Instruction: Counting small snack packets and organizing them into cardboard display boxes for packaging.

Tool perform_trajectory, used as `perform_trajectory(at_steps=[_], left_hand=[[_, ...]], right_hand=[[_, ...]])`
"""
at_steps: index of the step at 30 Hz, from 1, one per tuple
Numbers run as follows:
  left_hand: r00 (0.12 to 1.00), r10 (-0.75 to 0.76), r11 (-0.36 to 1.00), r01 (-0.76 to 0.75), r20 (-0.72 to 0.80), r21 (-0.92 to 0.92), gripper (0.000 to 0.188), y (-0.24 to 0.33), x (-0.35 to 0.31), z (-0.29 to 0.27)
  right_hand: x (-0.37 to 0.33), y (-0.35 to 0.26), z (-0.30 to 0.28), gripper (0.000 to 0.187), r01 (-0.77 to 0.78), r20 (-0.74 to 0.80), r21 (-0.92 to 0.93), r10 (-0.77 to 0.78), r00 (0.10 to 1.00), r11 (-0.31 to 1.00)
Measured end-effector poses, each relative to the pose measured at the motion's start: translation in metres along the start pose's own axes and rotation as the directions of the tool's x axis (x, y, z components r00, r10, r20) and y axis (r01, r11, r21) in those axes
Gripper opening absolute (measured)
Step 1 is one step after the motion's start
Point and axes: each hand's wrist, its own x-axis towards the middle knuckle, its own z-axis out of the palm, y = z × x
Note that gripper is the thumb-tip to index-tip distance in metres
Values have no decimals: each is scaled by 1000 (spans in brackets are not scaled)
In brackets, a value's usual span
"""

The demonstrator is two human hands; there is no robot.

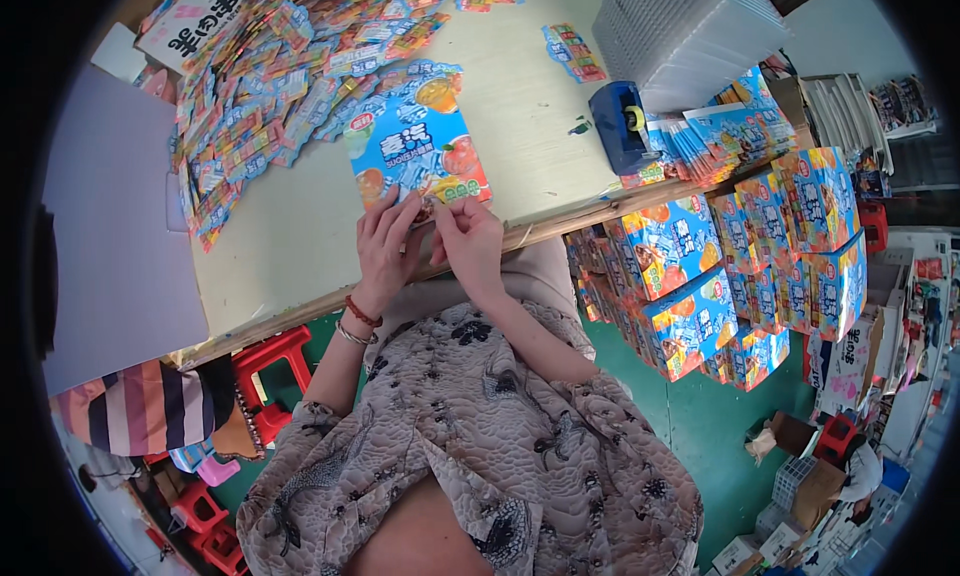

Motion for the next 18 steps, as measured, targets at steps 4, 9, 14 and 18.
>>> perform_trajectory(at_steps=[4, 9, 14, 18], left_hand=[[989, 55, 995, -66, 139, 72, 54, 5, 7, -12], [976, 58, 989, -85, 210, 123, 50, 0, 11, -11], [985, -64, 998, 61, 158, 22, 36, 12, 24, -19], [1000, -9, 998, 8, 11, 62, 33, 8, 17, 0]], right_hand=[[-6, 9, 0, 18, -26, -44, -55, 24, 999, 998], [-7, 40, -9, 13, 87, 27, 105, -91, 996, 991], [0, 53, -14, 10, 97, 60, 128, -105, 993, 987], [-3, 42, -20, 15, -94, 148, 295, 52, 988, 951]])
